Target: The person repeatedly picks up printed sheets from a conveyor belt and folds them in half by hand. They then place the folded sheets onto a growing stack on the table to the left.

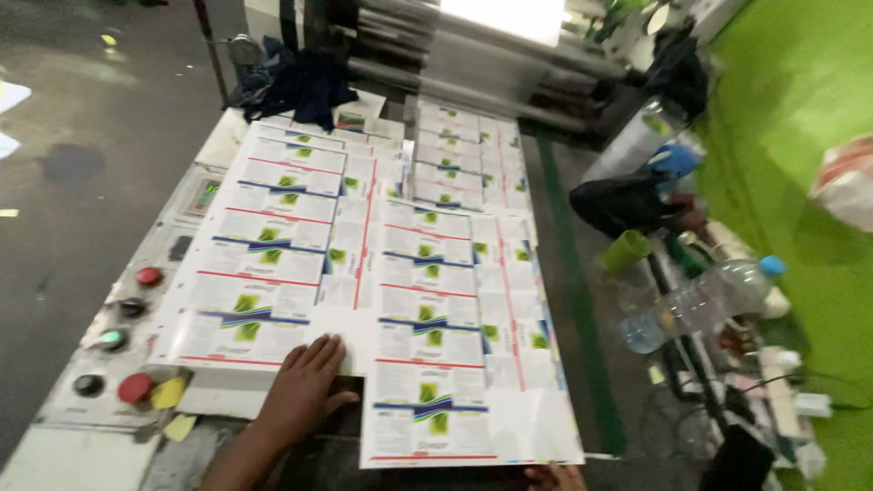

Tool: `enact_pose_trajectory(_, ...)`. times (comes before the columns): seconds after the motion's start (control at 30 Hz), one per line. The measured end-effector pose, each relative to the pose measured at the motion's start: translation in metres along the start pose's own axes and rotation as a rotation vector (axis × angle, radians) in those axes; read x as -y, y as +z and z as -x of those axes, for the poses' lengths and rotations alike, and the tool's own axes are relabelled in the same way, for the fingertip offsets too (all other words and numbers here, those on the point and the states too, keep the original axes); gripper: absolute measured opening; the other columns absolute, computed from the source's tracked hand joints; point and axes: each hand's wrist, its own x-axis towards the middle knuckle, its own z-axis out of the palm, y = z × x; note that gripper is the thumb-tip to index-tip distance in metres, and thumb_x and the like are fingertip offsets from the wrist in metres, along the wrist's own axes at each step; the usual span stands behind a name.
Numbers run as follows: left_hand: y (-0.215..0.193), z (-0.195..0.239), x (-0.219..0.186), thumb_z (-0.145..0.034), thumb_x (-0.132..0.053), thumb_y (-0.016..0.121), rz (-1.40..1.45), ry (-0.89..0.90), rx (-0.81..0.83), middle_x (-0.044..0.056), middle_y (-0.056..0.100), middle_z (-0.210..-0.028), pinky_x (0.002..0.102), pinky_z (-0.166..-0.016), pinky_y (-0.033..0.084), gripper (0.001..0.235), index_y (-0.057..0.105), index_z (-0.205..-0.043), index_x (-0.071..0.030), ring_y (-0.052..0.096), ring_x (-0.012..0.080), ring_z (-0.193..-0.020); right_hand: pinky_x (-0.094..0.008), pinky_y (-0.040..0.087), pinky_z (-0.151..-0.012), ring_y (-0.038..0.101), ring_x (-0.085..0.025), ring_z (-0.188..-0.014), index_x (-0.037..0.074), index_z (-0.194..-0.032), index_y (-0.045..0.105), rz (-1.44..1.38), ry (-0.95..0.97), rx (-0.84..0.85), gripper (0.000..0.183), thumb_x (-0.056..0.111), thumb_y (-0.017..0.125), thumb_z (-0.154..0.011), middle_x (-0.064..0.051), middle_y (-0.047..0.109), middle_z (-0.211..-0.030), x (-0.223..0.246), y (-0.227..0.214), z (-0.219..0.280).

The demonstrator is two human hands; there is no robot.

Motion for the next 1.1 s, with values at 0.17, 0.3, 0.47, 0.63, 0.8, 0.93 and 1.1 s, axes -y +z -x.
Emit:
enact_pose_trajectory(0.17, 0.005, -0.001, 0.019, -0.088, -0.030, 0.067, -0.235, 0.075, 0.031, 0.018, 0.049, -0.149, 0.053, -0.111, 0.032, 0.057, 0.054, -0.136, -0.001, 0.042, 0.0329, -0.140, -0.046, 0.055, -0.063, 0.070, -0.034, -0.086, -0.001, -0.135, 0.054, 0.021, -0.215, -0.224, 0.034, 0.012, 0.053, -0.104, -0.021, 0.069, -0.102, 0.031, 0.079, 0.109)
enact_pose_trajectory(0.3, -0.028, -0.009, 0.010, -0.088, -0.015, 0.063, -0.108, 0.081, -0.058, 0.012, 0.071, -0.123, 0.045, -0.098, 0.051, 0.025, 0.069, -0.111, -0.006, 0.066, 0.0300, -0.117, -0.042, 0.054, -0.063, 0.069, -0.029, -0.083, 0.005, -0.133, 0.055, 0.024, -0.246, -0.174, 0.031, 0.012, 0.052, -0.103, -0.015, 0.069, -0.101, 0.031, 0.087, 0.125)
enact_pose_trajectory(0.47, -0.055, -0.015, -0.003, -0.087, -0.017, 0.070, 0.052, -0.057, -0.151, 0.011, 0.078, -0.094, 0.045, -0.075, 0.056, 0.014, 0.076, -0.096, -0.009, 0.072, 0.0344, -0.086, -0.040, 0.053, -0.064, 0.069, -0.029, -0.084, 0.001, -0.128, 0.054, 0.028, -0.219, -0.190, 0.024, 0.013, 0.051, -0.107, -0.016, 0.069, -0.101, 0.046, 0.122, 0.125)
enact_pose_trajectory(0.63, -0.063, -0.018, -0.008, -0.090, -0.017, 0.073, 0.110, -0.079, -0.266, 0.010, 0.077, -0.094, 0.044, -0.077, 0.057, 0.010, 0.076, -0.095, -0.009, 0.073, 0.0329, -0.088, -0.038, 0.054, -0.064, 0.070, -0.027, -0.083, 0.000, -0.128, 0.056, 0.061, -0.311, -0.075, 0.025, 0.015, 0.048, -0.109, -0.018, 0.071, -0.100, 0.091, 0.166, 0.095)
enact_pose_trajectory(0.8, -0.063, -0.016, -0.008, -0.089, -0.014, 0.073, 0.152, -0.061, -0.344, 0.013, 0.077, -0.100, 0.043, -0.078, 0.058, 0.013, 0.076, -0.100, -0.007, 0.073, 0.0350, -0.092, -0.038, 0.054, -0.066, 0.070, -0.025, -0.086, 0.002, -0.129, 0.055, 0.076, -0.266, -0.096, 0.026, 0.016, 0.048, -0.109, -0.016, 0.072, -0.103, 0.146, 0.225, 0.061)
enact_pose_trajectory(0.93, -0.070, -0.017, -0.013, -0.088, -0.012, 0.074, 0.248, -0.121, -0.387, 0.014, 0.077, -0.102, 0.040, -0.079, 0.060, 0.016, 0.077, -0.102, -0.007, 0.075, 0.0326, -0.093, -0.037, 0.055, -0.067, 0.071, -0.023, -0.087, 0.002, -0.136, 0.054, 0.032, -0.318, 0.046, 0.033, 0.020, 0.048, -0.110, -0.015, 0.072, -0.108, 0.169, 0.253, 0.028)
enact_pose_trajectory(1.1, -0.061, -0.004, -0.020, -0.083, -0.006, 0.076, 0.279, -0.016, -0.473, 0.014, 0.077, -0.103, 0.040, -0.079, 0.060, 0.023, 0.076, -0.105, -0.008, 0.075, 0.0337, -0.093, -0.039, 0.056, -0.070, 0.071, -0.025, -0.088, 0.010, -0.148, 0.045, 0.105, -0.235, -0.013, 0.043, 0.023, 0.048, -0.107, -0.018, 0.074, -0.114, 0.155, 0.283, 0.077)
